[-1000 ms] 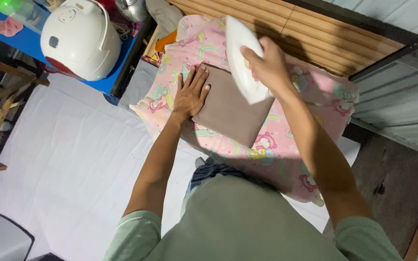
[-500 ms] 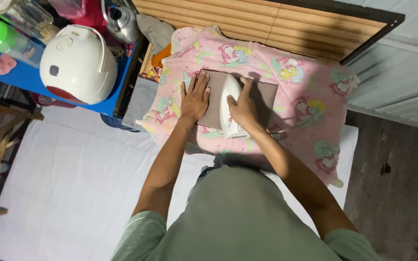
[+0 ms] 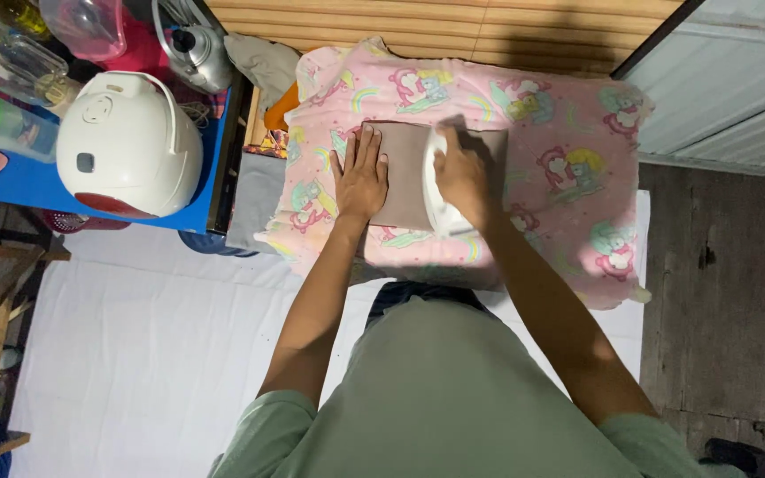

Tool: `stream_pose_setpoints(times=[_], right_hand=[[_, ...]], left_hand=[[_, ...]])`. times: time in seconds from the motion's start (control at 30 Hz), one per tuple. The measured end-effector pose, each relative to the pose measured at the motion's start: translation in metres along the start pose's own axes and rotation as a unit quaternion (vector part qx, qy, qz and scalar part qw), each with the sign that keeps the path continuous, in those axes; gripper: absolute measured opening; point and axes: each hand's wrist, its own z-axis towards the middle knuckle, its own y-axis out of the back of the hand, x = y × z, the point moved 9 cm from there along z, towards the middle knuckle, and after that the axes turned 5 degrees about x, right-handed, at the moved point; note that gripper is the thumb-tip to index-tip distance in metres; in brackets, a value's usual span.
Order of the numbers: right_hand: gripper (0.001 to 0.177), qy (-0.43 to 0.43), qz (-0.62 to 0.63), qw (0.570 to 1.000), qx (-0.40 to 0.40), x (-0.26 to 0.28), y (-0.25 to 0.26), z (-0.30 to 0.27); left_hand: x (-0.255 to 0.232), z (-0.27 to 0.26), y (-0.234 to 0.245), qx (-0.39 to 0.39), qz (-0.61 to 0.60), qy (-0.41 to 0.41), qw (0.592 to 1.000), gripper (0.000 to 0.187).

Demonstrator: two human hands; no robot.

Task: Ironing and folding pieces of clothing on a flat surface.

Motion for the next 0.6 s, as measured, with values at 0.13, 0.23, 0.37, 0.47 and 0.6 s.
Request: stream_pose_setpoints(times=[0.13,0.23,0.37,0.47,0.6], right_hand=[[0.037,0.050,-0.030,0.998,-0.038,-0.016,-0.003,-0.023],[0.036,0.068,-0.040,0.994,-0.075,-0.033,-0.005,-0.008],[0.037,0.054,-0.043,0.990,-0.123,-0.046,0.013,0.032],[0.038,0.065,-0.062,0.985,-0.149,-0.056,0.026,0.037],[0.042,0.108,-0.096,0.980,-0.138,-0.059,0.032,0.024]], left_hand=[[0.002,0.002,-0.003,-0.010,0.005,-0.006,1.000,0.056],[0.000,0.001,-0.003,0.004,-0.001,-0.007,1.000,0.056],[0.001,0.001,-0.002,-0.008,0.004,-0.007,1.000,0.056],[-0.001,0.000,0.000,-0.010,0.002,-0.005,1.000,0.056],[-0.001,0.000,0.001,-0.008,0.000,-0.008,1.000,0.055]])
